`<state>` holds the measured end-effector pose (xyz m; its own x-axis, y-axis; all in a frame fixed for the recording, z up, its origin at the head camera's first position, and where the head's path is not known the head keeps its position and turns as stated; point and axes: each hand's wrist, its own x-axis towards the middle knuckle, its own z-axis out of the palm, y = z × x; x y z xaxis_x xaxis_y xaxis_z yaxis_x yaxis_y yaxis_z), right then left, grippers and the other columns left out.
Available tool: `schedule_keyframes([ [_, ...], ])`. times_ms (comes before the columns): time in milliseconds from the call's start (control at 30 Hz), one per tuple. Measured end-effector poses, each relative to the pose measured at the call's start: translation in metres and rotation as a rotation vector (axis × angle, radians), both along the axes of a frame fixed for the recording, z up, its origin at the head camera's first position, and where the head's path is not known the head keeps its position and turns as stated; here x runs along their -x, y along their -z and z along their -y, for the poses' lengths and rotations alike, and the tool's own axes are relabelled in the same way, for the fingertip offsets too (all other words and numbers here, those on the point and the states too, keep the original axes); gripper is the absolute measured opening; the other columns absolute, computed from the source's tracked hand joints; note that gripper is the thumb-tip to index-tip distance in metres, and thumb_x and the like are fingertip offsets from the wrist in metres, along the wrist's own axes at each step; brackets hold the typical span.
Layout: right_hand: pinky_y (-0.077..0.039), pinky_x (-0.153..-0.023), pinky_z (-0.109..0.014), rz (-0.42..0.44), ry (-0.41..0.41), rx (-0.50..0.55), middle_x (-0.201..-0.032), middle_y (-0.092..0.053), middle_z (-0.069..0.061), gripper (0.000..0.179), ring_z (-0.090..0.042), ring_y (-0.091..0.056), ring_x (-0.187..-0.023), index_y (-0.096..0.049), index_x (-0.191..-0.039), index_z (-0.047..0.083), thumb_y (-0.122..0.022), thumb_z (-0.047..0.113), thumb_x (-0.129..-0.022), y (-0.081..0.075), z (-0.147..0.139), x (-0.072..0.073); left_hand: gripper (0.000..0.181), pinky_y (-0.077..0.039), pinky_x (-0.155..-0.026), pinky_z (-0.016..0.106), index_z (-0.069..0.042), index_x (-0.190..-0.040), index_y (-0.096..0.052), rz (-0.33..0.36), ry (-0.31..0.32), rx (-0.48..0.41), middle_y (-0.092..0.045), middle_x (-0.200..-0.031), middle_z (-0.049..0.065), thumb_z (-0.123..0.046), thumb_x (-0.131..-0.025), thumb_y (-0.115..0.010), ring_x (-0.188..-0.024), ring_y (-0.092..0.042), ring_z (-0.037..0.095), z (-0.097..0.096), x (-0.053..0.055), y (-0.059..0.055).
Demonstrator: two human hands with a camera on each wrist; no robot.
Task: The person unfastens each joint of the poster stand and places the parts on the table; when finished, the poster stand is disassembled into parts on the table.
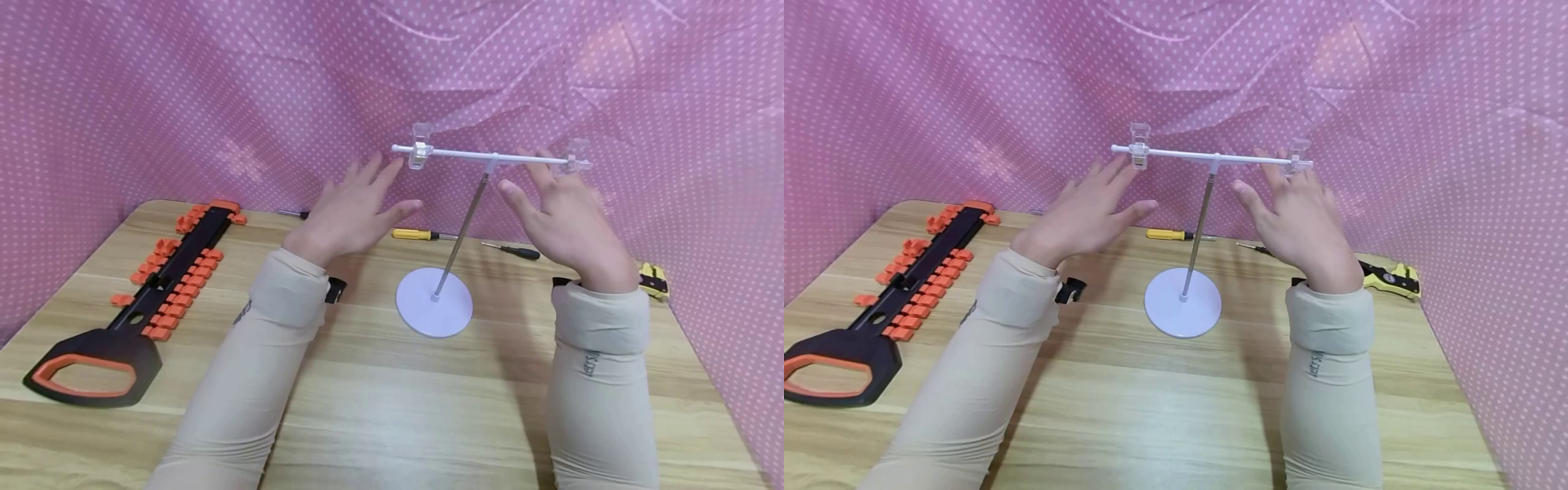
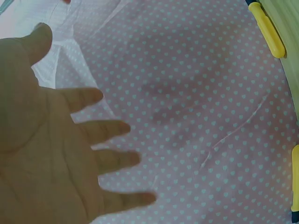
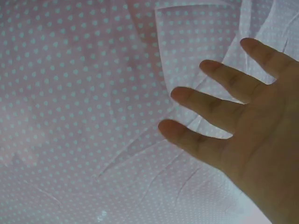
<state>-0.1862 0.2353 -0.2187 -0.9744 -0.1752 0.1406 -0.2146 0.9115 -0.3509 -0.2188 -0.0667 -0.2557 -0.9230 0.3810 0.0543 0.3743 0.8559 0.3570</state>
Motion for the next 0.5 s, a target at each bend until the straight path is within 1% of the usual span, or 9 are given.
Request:
schedule_keyframes([
  [100, -0.017, -0.121, -0.082, -0.005, -0.028, 0.042, -0.173, -0.029, -0.021, 0.071, -0.057, -0.023, -0.156, -0.021, -0.171, 0.030, -0.035, 0.064, -0.109, -0.0008, 0.0017, -0.0011, 0.086, -0.014, -0.133, 0.064, -0.030, -0.172, -0.008, -0.001, 0.063, -0.065, -0.010, -0.179, 0.009, -0.077, -0.103, -0.031, -0.166, -0.011, 0.035, 0.0001, 0.0013, 0.0002],
  [200, -0.021, -0.124, -0.078, -0.026, -0.064, 0.091, -0.172, -0.033, -0.017, 0.066, -0.054, -0.027, -0.156, -0.026, -0.170, 0.030, -0.036, 0.059, -0.111, -0.0012, 0.0032, -0.0023, 0.084, -0.020, -0.135, 0.052, -0.025, -0.172, -0.016, -0.015, 0.140, -0.141, -0.020, -0.178, 0.008, -0.072, -0.106, -0.036, -0.164, -0.020, 0.030, -0.0006, 0.0024, 0.0006],
  [267, -0.026, -0.125, -0.074, -0.060, -0.091, 0.114, -0.167, -0.041, -0.022, 0.061, -0.054, -0.035, -0.153, -0.030, -0.168, 0.030, -0.037, 0.054, -0.112, -0.0015, 0.0045, -0.0036, 0.081, -0.022, -0.135, 0.047, -0.020, -0.171, -0.022, -0.020, 0.183, -0.190, -0.025, -0.176, 0.008, -0.068, -0.107, -0.039, -0.163, -0.024, 0.027, -0.0013, 0.0024, 0.0009],
  [367, -0.030, -0.124, -0.070, -0.105, -0.130, 0.138, -0.155, -0.053, -0.029, 0.056, -0.053, -0.043, -0.148, -0.036, -0.166, 0.027, -0.035, 0.048, -0.114, -0.0024, 0.0064, -0.0057, 0.076, -0.025, -0.134, 0.043, -0.017, -0.169, -0.029, -0.028, 0.214, -0.236, -0.031, -0.174, 0.007, -0.064, -0.109, -0.041, -0.161, -0.029, 0.025, -0.0027, 0.0017, 0.0004],
  [500, -0.031, -0.126, -0.066, -0.105, -0.169, 0.183, -0.159, -0.052, -0.022, 0.056, -0.048, -0.043, -0.150, -0.043, -0.163, 0.018, -0.032, 0.045, -0.116, -0.0045, 0.0093, -0.0092, 0.073, -0.026, -0.134, 0.042, -0.017, -0.167, -0.033, -0.030, 0.222, -0.278, -0.036, -0.172, 0.005, -0.062, -0.109, -0.042, -0.160, -0.031, 0.024, -0.0052, -0.0002, -0.0014],
])
